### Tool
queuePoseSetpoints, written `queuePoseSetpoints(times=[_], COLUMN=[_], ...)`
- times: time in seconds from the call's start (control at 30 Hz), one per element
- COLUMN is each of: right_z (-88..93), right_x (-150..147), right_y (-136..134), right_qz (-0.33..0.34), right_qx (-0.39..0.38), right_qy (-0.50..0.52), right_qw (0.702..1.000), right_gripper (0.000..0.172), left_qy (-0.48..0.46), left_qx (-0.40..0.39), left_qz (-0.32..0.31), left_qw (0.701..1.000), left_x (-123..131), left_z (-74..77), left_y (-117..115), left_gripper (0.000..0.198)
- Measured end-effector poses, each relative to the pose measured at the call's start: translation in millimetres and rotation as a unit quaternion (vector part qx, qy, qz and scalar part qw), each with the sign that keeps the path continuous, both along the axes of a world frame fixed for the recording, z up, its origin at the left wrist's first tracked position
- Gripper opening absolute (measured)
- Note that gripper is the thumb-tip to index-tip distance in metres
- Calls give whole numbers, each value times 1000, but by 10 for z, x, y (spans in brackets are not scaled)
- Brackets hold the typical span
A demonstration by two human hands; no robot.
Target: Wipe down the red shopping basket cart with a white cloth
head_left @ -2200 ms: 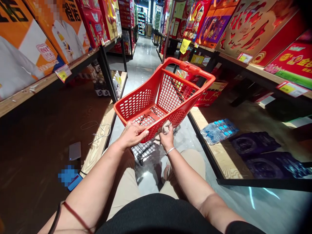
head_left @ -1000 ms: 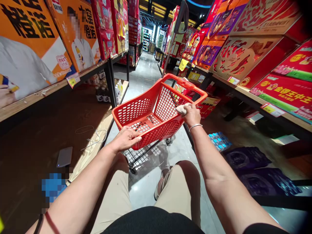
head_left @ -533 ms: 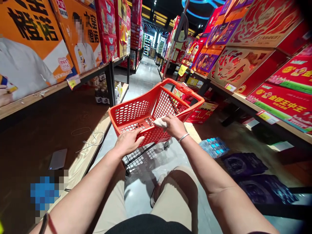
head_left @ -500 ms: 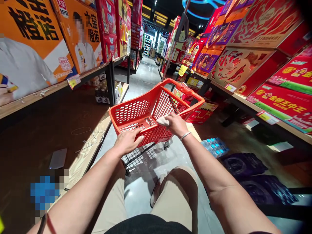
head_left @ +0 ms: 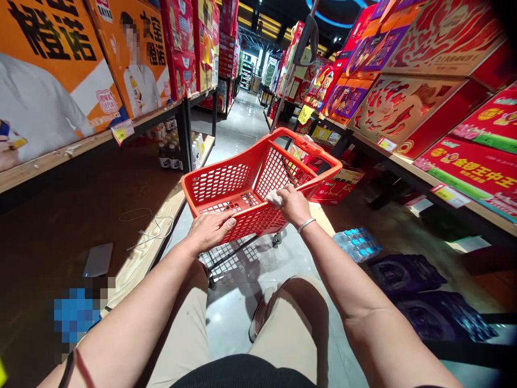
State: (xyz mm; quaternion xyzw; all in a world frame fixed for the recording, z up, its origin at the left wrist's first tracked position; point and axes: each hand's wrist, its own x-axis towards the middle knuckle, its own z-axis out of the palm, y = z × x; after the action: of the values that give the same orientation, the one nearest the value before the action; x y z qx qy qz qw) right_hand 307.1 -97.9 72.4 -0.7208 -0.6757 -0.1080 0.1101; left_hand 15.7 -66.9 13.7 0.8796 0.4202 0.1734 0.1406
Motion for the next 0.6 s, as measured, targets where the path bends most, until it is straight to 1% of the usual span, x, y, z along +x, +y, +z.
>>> queuePoseSetpoints(times=[0.07,0.1,0.13,0.17,0.27,0.3,0.33,0.37,0.43,0.53,0.6], right_z=[-8,22,69,126,270,282,269,229,89,-163,-279], right_x=[-19,39,134,256,631,710,749,743,608,241,24], right_y=[-29,-34,-34,-31,-15,-13,-13,-17,-31,-64,-81], right_qz=[49,53,43,16,-118,-151,-166,-163,-109,-13,26], right_qx=[-15,-21,-21,-13,39,56,67,73,76,74,72], right_qy=[-2,-3,-6,-9,-5,2,10,17,33,70,95], right_qw=[999,998,999,1000,992,987,984,984,991,995,993], right_gripper=[35,36,36,37,43,46,48,49,50,53,54], left_qy=[3,4,2,-1,-11,-15,-18,-18,-15,7,30], left_qx=[-7,-12,-16,-21,-29,-30,-32,-34,-36,-33,-21], left_qz=[8,9,8,5,-1,-1,2,6,14,21,32], left_qw=[1000,1000,1000,1000,1000,999,999,999,999,999,999], left_x=[-24,-34,-43,-49,-57,-57,-56,-53,-42,13,91], left_z=[-10,-14,-17,-19,-15,-7,4,21,68,165,221], left_y=[20,30,39,46,58,58,58,56,52,32,0], left_gripper=[65,66,66,67,67,66,65,63,59,51,47])
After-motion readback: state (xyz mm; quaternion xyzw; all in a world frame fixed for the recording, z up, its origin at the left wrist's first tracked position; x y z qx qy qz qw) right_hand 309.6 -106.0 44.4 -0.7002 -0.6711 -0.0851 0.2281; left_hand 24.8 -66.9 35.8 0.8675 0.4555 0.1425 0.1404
